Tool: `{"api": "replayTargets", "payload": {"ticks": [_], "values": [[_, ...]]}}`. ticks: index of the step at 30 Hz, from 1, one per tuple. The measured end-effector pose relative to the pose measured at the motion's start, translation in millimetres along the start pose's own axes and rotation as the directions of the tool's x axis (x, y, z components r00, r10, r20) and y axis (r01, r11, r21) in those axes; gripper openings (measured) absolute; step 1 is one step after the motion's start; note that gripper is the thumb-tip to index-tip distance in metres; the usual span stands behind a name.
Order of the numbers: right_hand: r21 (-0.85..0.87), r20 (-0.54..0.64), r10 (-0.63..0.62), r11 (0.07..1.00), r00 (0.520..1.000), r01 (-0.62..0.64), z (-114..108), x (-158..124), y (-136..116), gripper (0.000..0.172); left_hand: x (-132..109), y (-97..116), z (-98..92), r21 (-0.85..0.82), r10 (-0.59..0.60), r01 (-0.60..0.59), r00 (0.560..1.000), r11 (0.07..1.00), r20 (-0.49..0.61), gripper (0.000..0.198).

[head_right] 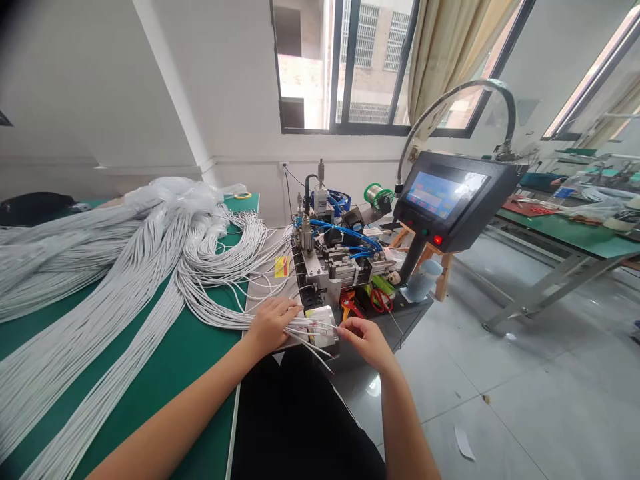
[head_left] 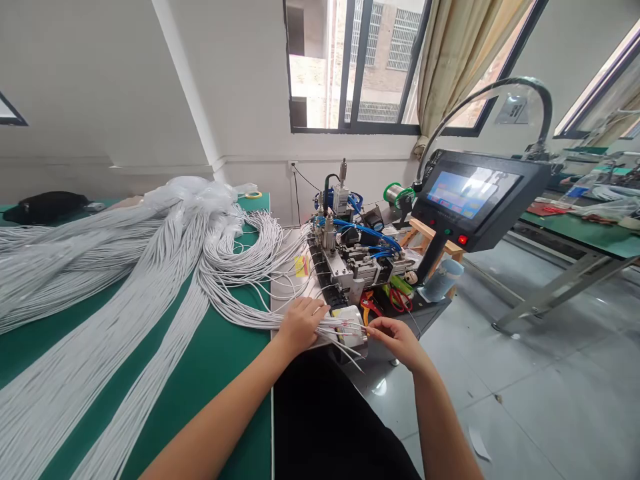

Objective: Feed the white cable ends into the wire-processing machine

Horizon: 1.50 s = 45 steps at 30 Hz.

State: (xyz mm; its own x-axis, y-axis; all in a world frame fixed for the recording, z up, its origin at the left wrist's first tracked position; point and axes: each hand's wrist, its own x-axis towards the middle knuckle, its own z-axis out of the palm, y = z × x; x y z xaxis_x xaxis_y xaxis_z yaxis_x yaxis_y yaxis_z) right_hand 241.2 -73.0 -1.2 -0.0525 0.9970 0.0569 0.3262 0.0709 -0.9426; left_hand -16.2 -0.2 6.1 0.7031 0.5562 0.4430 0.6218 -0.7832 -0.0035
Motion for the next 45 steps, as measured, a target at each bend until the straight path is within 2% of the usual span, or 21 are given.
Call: {"api": "replayTargets", "payload": {"ticks": [3,5,10,16,20,25,31,35,40,45], "values": [[0.120,-0.078,-0.015,0.992,0.997,0.025,4,11,2,0.032,-1,-2,0.1,-0.010,0.100,-0.099,0.995,0.995,0.022,0.053],[0.218,-0.132,0.006,0.976,0.991,0.023,8,21,3,0.032,-1,-2,0.0,-0.007,0.125,-0.125,0.992,0.992,0.018,0.050],[0.412,-0.158,0.051,0.911,0.986,0.018,23,47,1,0.037,-4,-1,0.0,-0.003,0.076,-0.077,0.994,0.997,-0.079,0.026],[0.536,-0.151,0.089,0.844,0.984,0.006,28,60,-9,0.039,-4,-1,-0.1,-0.024,0.070,-0.073,0.991,0.997,-0.110,0.022],[0.538,-0.180,0.079,0.842,0.981,0.031,32,61,-13,0.036,-6,-2,-1.1,-0.065,0.042,-0.053,0.986,0.996,-0.163,0.027],[0.520,-0.263,0.036,0.847,0.964,0.110,40,62,-14,0.032,-7,-2,3.2,-0.085,0.007,-0.024,0.980,0.996,-0.197,0.020],[0.529,-0.254,0.065,0.844,0.965,0.083,39,62,-17,0.030,-4,-1,6.3,-0.053,0.081,-0.089,0.987,0.995,-0.136,0.012],[0.481,-0.267,0.081,0.875,0.960,0.060,37,60,-18,0.032,-2,0,4.9,-0.024,0.071,-0.073,0.995,0.997,-0.069,0.010],[0.402,-0.216,0.089,0.915,0.972,0.006,31,59,-13,0.036,1,1,5.7,0.025,-0.006,0.006,1.000,1.000,-0.004,0.018],[0.431,-0.102,0.081,0.902,0.991,-0.030,25,61,-8,0.032,3,2,5.7,0.039,-0.075,0.075,0.997,0.996,0.009,0.020]]}}
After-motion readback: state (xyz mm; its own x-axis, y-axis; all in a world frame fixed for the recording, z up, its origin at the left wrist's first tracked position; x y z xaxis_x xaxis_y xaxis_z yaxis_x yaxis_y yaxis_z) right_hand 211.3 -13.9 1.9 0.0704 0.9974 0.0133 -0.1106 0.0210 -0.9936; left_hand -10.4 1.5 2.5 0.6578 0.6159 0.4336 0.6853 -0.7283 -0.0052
